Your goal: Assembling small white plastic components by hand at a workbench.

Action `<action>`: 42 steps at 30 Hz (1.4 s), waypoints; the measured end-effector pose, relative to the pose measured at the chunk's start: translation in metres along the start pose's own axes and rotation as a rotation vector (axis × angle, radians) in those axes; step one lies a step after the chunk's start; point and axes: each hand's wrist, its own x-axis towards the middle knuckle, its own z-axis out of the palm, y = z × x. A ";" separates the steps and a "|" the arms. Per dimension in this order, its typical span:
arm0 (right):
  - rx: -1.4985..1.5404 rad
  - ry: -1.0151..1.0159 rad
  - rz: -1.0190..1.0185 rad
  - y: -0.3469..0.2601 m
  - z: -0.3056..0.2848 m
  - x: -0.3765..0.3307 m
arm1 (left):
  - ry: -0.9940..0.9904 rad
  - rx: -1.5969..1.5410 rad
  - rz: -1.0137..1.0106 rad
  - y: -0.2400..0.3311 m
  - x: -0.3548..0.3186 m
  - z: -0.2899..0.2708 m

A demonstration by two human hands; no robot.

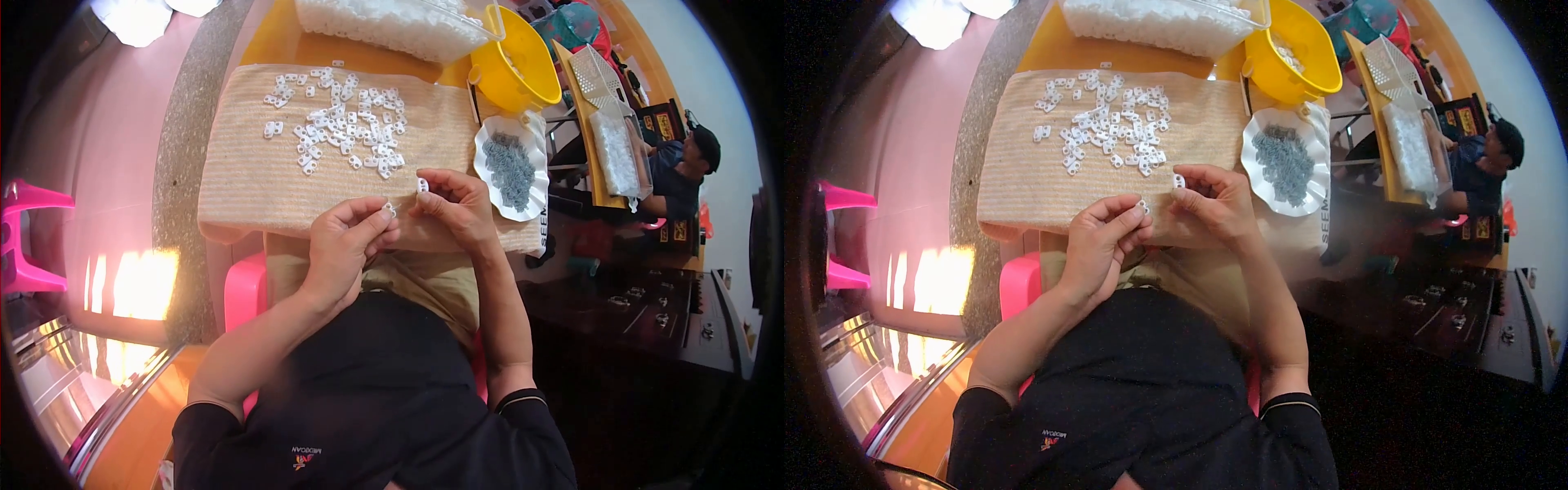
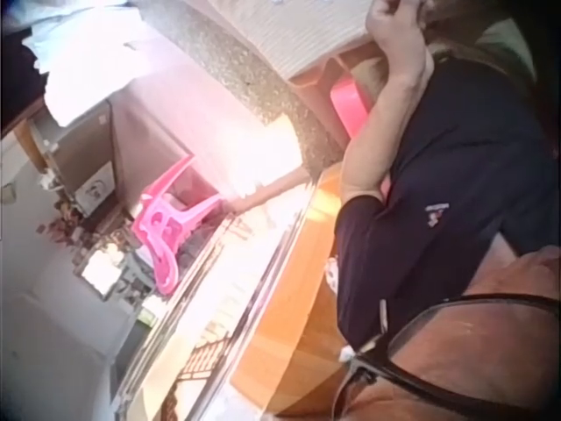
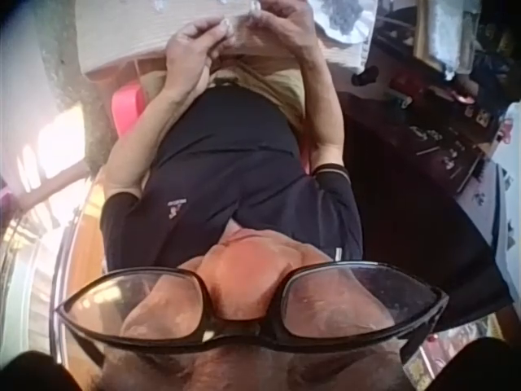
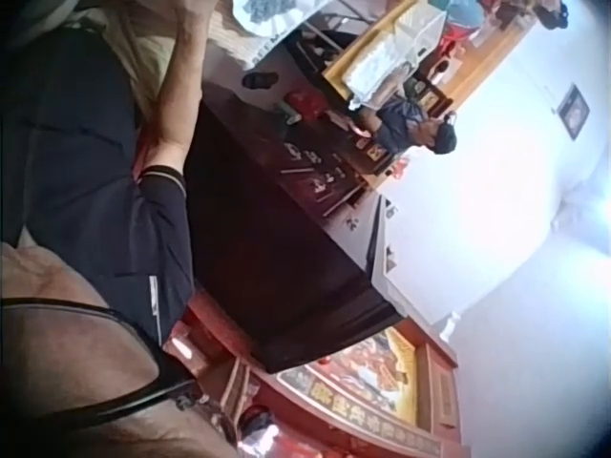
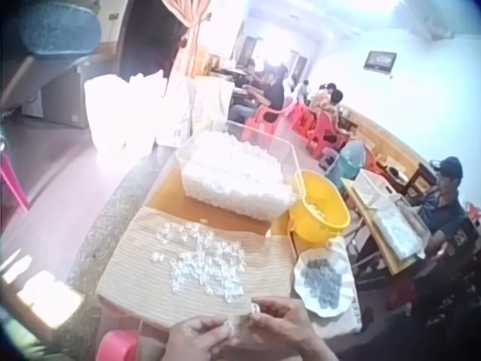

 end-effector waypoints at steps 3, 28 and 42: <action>0.031 -0.026 0.030 -0.001 0.003 -0.002 | 0.001 0.018 -0.017 0.002 0.000 0.000; 0.028 -0.184 0.017 0.003 0.006 -0.005 | -0.013 0.023 -0.026 0.003 0.001 0.003; 0.082 -0.195 0.039 0.003 0.006 -0.006 | -0.031 0.037 -0.036 0.003 0.002 0.000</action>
